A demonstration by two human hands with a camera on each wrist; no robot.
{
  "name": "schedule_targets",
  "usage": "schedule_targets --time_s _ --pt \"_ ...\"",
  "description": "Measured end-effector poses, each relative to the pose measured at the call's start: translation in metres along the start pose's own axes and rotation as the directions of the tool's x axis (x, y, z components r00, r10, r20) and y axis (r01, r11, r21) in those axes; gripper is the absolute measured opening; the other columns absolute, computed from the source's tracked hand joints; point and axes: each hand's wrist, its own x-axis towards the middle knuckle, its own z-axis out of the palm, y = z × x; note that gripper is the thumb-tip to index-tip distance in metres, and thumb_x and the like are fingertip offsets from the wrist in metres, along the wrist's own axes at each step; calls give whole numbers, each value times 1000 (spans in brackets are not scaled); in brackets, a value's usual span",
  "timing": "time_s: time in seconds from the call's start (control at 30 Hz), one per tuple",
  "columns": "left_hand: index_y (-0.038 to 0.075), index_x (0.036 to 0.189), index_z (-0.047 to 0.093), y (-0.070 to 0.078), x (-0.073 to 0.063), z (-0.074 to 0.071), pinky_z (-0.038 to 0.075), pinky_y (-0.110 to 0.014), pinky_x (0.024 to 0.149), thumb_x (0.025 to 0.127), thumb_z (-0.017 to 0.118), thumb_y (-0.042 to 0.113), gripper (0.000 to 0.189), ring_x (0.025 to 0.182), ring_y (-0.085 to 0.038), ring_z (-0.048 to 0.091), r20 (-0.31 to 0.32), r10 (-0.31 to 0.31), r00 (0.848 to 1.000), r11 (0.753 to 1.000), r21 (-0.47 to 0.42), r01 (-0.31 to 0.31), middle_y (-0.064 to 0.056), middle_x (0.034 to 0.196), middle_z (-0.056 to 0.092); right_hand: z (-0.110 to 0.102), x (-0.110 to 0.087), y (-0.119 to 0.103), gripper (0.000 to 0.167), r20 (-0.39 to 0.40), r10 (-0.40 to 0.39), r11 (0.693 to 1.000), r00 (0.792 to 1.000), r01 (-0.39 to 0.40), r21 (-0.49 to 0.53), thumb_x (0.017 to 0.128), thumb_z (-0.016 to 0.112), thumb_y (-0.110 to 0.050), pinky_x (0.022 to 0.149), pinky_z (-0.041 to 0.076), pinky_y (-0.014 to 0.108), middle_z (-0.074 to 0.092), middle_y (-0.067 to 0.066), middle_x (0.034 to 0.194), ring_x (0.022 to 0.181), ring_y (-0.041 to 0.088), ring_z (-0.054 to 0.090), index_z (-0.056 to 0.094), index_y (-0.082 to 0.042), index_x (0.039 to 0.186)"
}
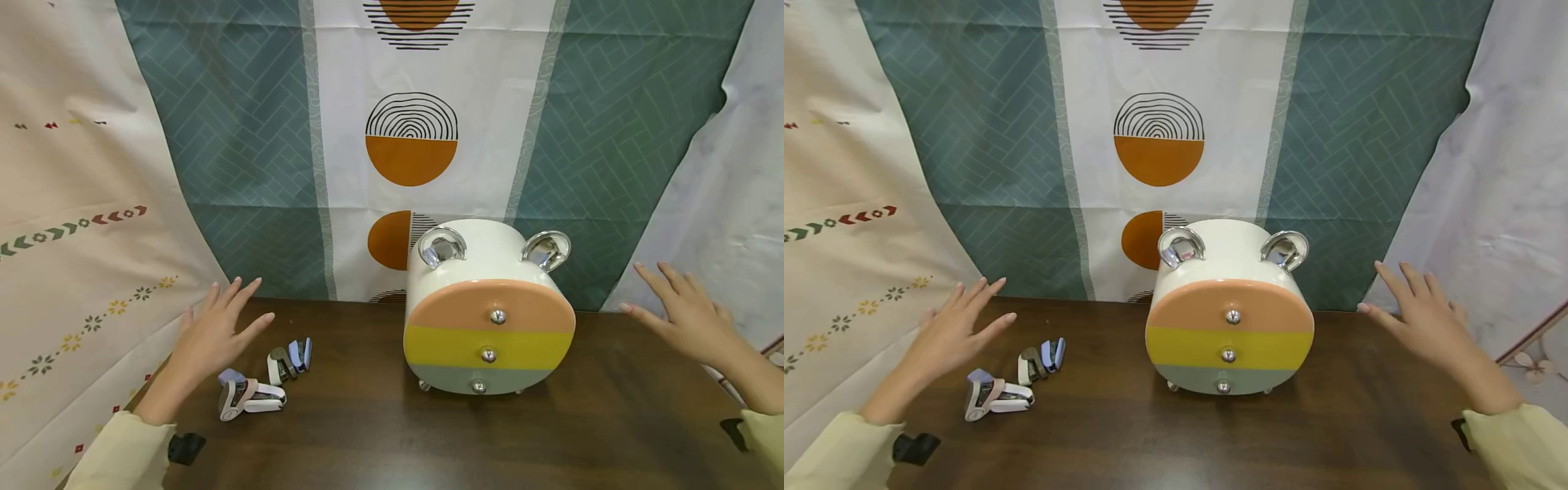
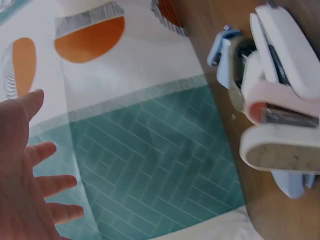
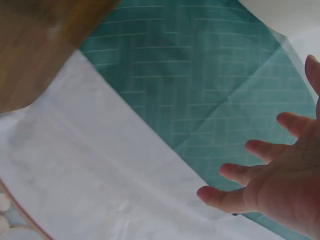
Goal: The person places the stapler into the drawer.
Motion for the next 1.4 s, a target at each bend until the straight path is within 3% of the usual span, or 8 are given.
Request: schedule_targets --time_s 0.1,0.27,0.53,0.77,0.97,1.07,1.2,1.4 --pt "18 144 26 9 0 -3 11 -73 89 88 45 56 70 131 -48 14 -54 28 998 999 -26 -29 -24 144 27 -8 7 -7 74 -49 -48 995 998 52 82 92 51 -35 86 15 74 12 38 140 124 58 13 10 -8 146" --pt "11 141 32 25 0 -5 18 -66 95 87 53 47 68 130 -46 22 -130 80 988 992 -88 -92 -24 140 33 -22 17 -22 71 -65 -80 967 995 93 237 93 50 -28 95 8 68 9 34 144 128 53 10 8 -11 147" --pt "11 141 32 60 -3 -1 31 -59 93 88 54 44 67 125 -39 36 -168 71 983 961 -253 -112 -20 137 41 -29 30 -53 61 -124 -84 915 989 126 382 96 44 -27 99 8 65 13 22 148 133 46 11 13 -18 147" --pt "6 133 44 98 -7 14 41 -49 89 85 63 31 57 111 -32 53 -297 145 944 889 -381 -256 -16 120 57 -29 43 -80 55 -170 -88 879 982 157 451 97 42 -27 88 27 65 22 14 148 127 45 27 19 -24 146" --pt "7 124 54 130 -10 29 46 -41 85 82 67 28 49 103 -23 59 -337 183 923 837 -439 -327 -8 111 63 -25 52 -92 53 -150 -79 842 985 147 520 97 41 -28 91 25 66 21 13 149 128 44 26 20 -24 146" --pt "8 119 57 144 -11 39 48 -37 81 81 68 27 44 98 -20 61 -339 194 920 808 -477 -346 -6 107 65 -22 56 -97 52 -137 -79 823 987 142 550 97 40 -29 92 25 65 23 13 148 129 43 26 22 -20 146" --pt "9 116 59 161 -14 51 49 -36 79 80 69 26 41 95 -17 62 -311 197 930 772 -535 -343 -5 103 66 -18 62 -105 51 -116 -54 813 992 111 572 97 40 -32 93 25 65 32 16 143 127 40 30 28 -16 144" --pt "7 113 59 182 -20 67 50 -33 76 79 70 25 40 91 -16 62 -267 237 934 714 -605 -353 -5 98 67 -9 68 -112 46 -160 -58 797 985 142 587 97 41 -31 94 28 59 47 20 131 123 37 37 40 -8 137"
